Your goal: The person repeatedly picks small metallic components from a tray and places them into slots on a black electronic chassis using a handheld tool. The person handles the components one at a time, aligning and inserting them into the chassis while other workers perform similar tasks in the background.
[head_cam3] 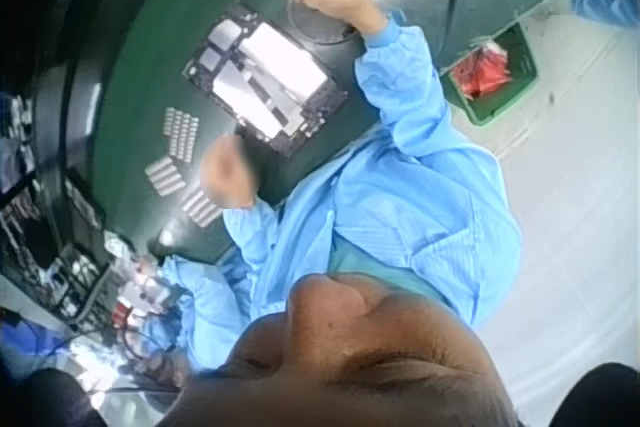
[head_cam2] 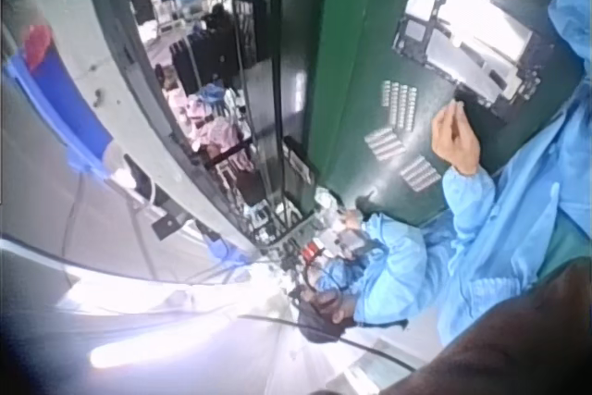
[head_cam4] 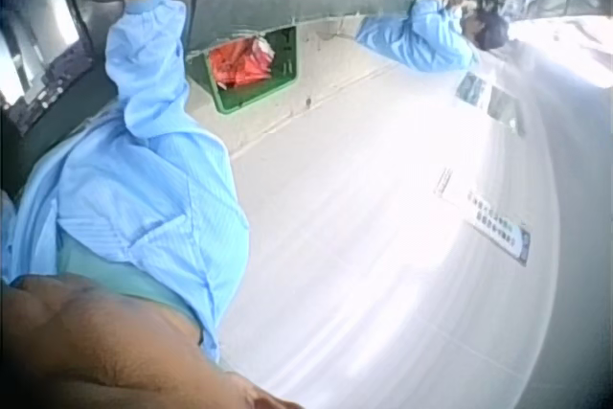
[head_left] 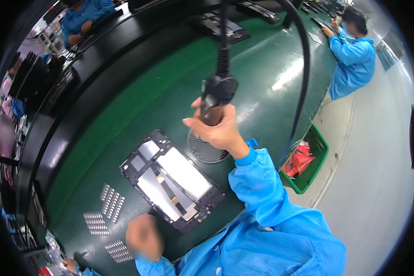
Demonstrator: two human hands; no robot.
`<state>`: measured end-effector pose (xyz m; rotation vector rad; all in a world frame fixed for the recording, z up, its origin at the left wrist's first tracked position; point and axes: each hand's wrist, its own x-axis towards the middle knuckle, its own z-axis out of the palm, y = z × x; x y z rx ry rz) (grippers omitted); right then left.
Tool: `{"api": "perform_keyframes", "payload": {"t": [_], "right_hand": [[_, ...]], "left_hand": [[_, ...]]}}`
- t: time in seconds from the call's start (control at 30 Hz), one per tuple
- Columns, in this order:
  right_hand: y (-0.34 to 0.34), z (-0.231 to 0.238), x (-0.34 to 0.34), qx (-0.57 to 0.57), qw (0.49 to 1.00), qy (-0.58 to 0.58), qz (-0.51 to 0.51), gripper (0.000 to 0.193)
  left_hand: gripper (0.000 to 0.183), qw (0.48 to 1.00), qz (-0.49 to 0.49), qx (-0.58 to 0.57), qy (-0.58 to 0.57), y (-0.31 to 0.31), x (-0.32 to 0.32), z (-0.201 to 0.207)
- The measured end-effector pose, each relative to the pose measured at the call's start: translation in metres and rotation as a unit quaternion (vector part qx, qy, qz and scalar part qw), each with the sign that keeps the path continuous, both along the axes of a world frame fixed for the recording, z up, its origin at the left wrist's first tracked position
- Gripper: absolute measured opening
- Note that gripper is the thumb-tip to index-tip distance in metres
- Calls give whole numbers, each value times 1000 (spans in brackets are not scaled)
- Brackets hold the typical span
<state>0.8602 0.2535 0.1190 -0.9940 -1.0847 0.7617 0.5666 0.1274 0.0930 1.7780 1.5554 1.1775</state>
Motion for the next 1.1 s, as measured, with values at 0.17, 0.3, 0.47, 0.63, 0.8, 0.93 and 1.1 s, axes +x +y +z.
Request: {"api": "perform_keyframes", "payload": {"t": [0.17, 0.3, 0.47, 0.63, 0.8, 0.93, 1.1], "right_hand": [[-13, 18, -5, 39, 998, 53, 8, 33], [-16, 27, -16, 104, 994, 43, 13, 38], [-27, 39, -46, 133, 985, 44, 101, 41], [-35, 40, -83, 111, 980, 39, 164, 43], [-33, 48, -122, 99, 964, -7, 246, 46], [-28, 41, -153, 64, 962, 28, 264, 44], [-18, 32, -168, 89, 963, -38, 251, 41]], "left_hand": [[13, 966, 60, -136, -213, 20, -7, -3], [12, 940, 29, -178, -290, 38, -18, -6], [13, 932, -18, -205, -297, 59, -9, -5], [13, 947, -21, -230, -222, 73, -8, -6], [12, 952, -46, -197, -229, 78, -13, -17], [11, 952, -49, -185, -240, 79, -11, -17], [8, 951, -50, -197, -231, 82, -12, -13]]}}
